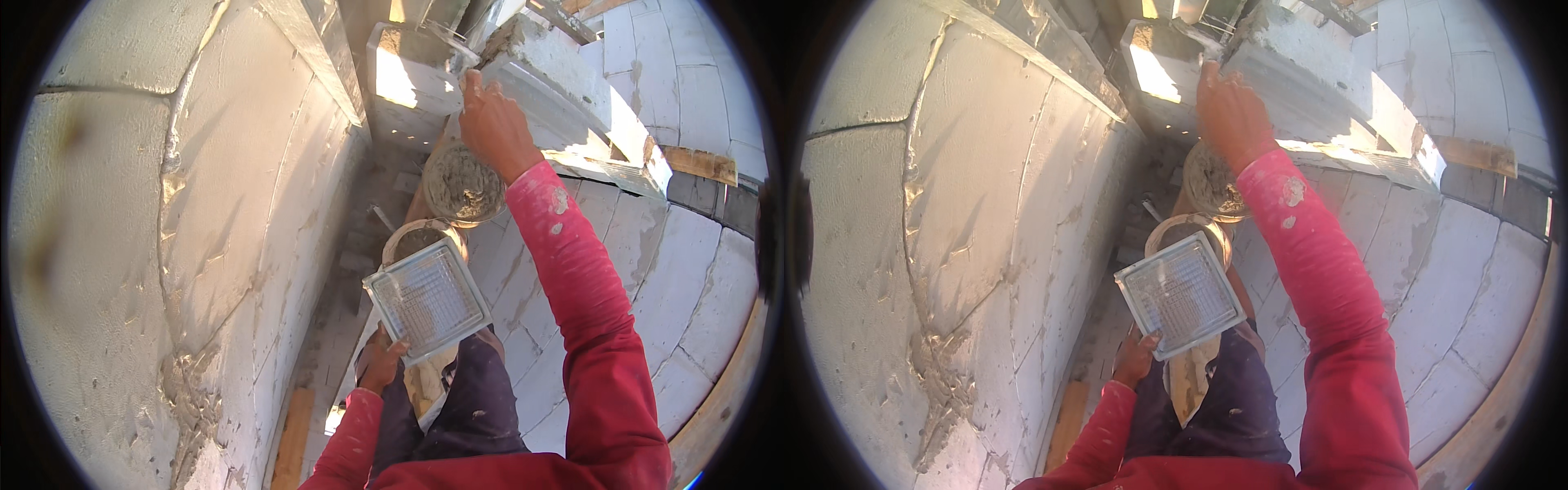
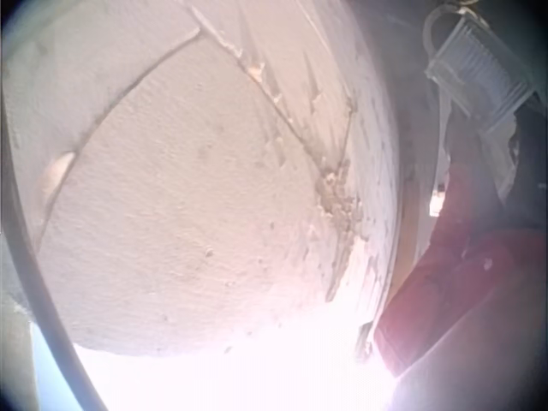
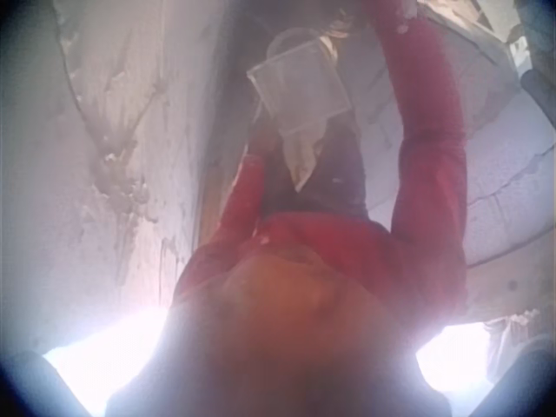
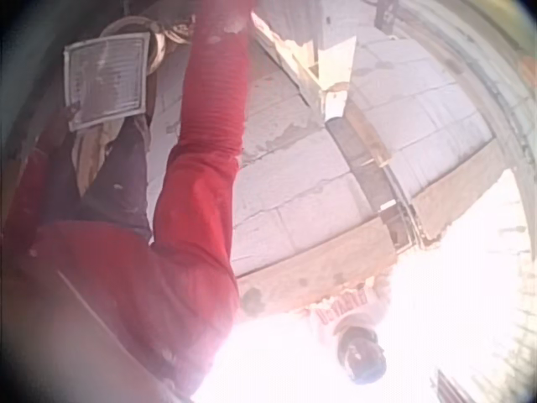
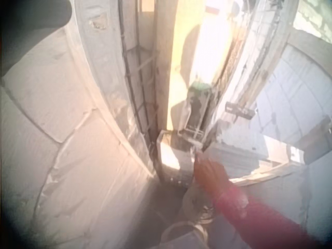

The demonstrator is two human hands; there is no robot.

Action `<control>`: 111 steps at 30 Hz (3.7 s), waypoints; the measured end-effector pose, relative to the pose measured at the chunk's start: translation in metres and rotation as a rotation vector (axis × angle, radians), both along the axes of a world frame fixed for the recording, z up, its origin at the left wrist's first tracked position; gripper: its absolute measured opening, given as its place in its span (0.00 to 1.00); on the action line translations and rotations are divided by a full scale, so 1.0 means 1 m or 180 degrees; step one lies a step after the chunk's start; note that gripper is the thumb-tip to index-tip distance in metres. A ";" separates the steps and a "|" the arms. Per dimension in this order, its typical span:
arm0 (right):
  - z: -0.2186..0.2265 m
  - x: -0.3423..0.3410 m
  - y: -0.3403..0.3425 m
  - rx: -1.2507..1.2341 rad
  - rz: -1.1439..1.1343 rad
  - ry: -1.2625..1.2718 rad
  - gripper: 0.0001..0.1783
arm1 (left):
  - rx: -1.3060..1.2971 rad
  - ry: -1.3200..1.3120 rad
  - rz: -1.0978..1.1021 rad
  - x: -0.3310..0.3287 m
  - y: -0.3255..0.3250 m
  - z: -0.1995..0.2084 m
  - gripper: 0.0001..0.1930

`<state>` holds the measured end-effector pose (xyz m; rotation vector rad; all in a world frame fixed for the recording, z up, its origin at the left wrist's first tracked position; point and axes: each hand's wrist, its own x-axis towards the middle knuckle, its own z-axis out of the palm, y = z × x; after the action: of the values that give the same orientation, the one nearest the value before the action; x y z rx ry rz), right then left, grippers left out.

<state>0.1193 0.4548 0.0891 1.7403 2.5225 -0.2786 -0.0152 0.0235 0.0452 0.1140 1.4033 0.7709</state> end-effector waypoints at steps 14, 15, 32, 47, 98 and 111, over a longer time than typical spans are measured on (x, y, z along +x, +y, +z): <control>-0.118 0.142 -0.181 -0.1365 -0.1734 0.1270 0.23 | -0.0355 -0.0559 0.0567 -0.005 -0.044 -0.043 0.36; -0.127 0.148 -0.181 -0.1595 -0.1788 0.1214 0.22 | -0.0324 -0.0667 0.0676 -0.002 -0.047 -0.044 0.36; -0.104 0.185 -0.167 -0.3466 -0.2833 0.2444 0.26 | -0.0384 -0.0910 0.0744 0.001 -0.032 -0.043 0.36; -0.082 -0.027 -0.061 0.0298 -0.1740 0.2132 0.24 | -0.0315 -0.0421 0.0052 -0.005 -0.046 -0.048 0.39; 0.196 0.090 -0.084 -0.4852 0.1260 0.0955 0.63 | 0.0928 -0.0186 -0.2709 -0.023 0.153 0.221 0.64; 0.185 0.165 -0.138 -0.3736 -0.0696 0.2597 0.49 | 0.0837 -0.0777 0.0692 0.033 0.080 0.206 0.66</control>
<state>0.2842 0.3164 0.2739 1.4170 1.6241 -2.2502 0.0175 0.1032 0.2514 0.0686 1.0890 1.1109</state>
